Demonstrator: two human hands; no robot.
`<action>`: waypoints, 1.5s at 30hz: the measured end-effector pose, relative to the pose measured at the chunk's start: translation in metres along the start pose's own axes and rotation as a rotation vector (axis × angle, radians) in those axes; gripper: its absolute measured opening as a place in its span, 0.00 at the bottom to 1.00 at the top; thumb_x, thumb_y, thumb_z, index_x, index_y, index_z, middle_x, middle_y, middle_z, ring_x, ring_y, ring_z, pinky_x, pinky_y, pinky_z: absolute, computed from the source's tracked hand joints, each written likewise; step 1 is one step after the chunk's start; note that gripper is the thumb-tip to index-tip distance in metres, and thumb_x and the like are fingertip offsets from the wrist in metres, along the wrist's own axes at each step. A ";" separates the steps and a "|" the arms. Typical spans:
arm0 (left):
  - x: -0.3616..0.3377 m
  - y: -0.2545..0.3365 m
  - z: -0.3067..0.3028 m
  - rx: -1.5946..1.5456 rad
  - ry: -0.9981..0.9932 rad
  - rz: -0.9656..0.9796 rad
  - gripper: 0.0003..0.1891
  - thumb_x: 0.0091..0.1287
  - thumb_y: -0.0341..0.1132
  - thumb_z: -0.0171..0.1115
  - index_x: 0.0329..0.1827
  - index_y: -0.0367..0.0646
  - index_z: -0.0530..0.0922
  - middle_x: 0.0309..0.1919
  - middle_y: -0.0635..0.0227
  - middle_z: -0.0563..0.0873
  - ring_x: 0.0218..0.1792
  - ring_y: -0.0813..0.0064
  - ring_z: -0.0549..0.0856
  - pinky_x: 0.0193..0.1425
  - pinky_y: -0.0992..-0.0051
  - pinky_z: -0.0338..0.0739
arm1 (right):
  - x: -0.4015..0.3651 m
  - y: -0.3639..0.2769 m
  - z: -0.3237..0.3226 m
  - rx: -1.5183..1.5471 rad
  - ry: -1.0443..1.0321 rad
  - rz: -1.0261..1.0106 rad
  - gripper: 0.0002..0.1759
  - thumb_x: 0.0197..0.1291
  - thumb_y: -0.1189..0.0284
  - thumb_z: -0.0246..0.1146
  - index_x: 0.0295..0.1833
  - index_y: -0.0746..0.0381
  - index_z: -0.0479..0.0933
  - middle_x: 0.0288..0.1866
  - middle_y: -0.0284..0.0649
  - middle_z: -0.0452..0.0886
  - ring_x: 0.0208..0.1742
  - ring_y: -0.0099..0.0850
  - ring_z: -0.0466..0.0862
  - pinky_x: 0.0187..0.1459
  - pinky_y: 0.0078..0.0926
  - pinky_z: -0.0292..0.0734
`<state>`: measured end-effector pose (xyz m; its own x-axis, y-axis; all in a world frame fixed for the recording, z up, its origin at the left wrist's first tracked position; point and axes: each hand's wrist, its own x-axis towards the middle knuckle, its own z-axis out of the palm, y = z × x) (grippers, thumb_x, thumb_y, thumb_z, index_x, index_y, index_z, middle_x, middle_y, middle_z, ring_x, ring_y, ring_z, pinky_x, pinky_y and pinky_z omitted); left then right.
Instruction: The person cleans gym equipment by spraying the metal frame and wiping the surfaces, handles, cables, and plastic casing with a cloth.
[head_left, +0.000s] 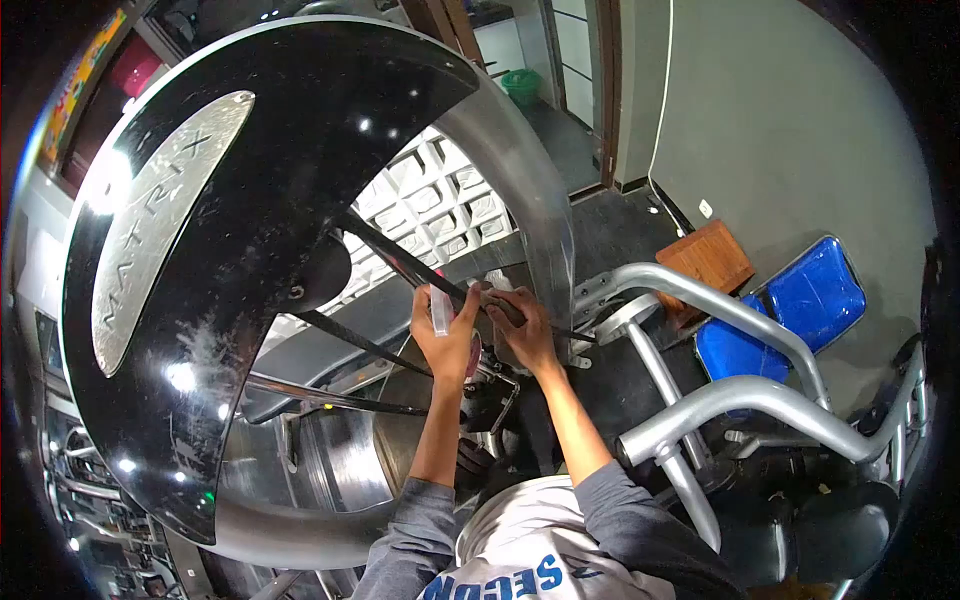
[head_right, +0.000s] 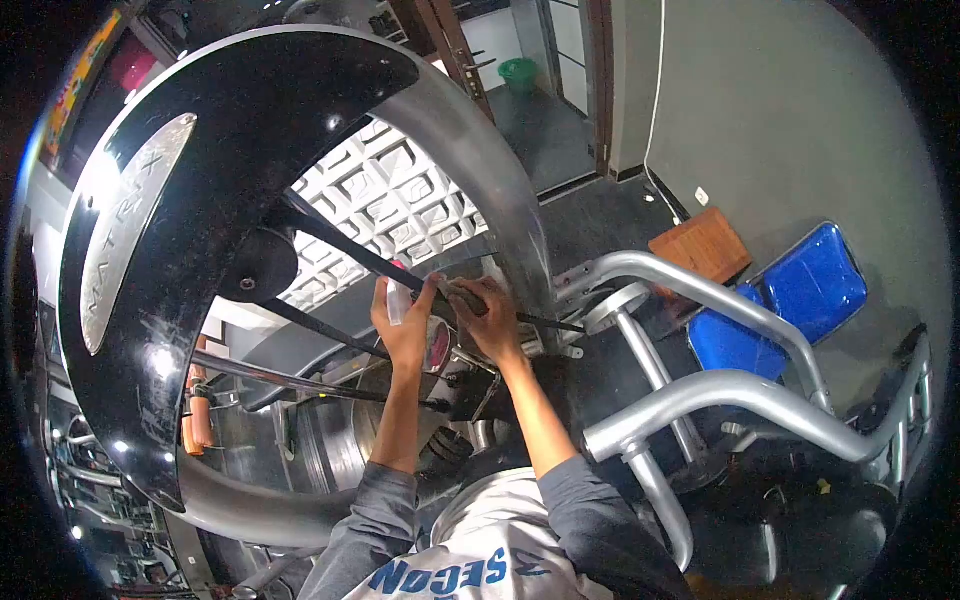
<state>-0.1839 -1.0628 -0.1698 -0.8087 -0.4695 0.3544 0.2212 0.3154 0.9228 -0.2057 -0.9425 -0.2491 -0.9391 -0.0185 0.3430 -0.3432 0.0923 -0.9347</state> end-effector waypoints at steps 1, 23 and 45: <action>0.000 -0.002 0.002 0.001 -0.009 -0.003 0.12 0.61 0.32 0.76 0.37 0.43 0.77 0.29 0.82 0.76 0.30 0.90 0.72 0.32 0.85 0.65 | 0.000 -0.004 0.001 0.023 0.024 -0.042 0.19 0.62 0.60 0.68 0.52 0.62 0.83 0.46 0.45 0.84 0.47 0.40 0.83 0.52 0.34 0.75; -0.055 -0.135 0.051 -0.252 -0.383 -0.365 0.17 0.70 0.37 0.67 0.57 0.39 0.78 0.40 0.71 0.83 0.31 0.84 0.78 0.37 0.78 0.75 | -0.052 0.141 -0.035 0.043 0.040 0.347 0.17 0.66 0.60 0.64 0.55 0.57 0.83 0.57 0.48 0.83 0.60 0.42 0.82 0.60 0.38 0.75; -0.117 -0.275 0.113 -0.377 -0.499 -0.627 0.13 0.72 0.28 0.58 0.56 0.39 0.67 0.51 0.61 0.80 0.30 0.80 0.78 0.39 0.75 0.75 | -0.126 0.375 -0.083 -0.213 0.198 0.605 0.19 0.62 0.62 0.69 0.55 0.59 0.83 0.45 0.45 0.83 0.49 0.41 0.85 0.51 0.36 0.77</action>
<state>-0.2119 -1.0012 -0.4825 -0.9655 -0.0224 -0.2594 -0.2488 -0.2132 0.9448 -0.2155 -0.8226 -0.6352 -0.9379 0.2791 -0.2058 0.2720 0.2241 -0.9358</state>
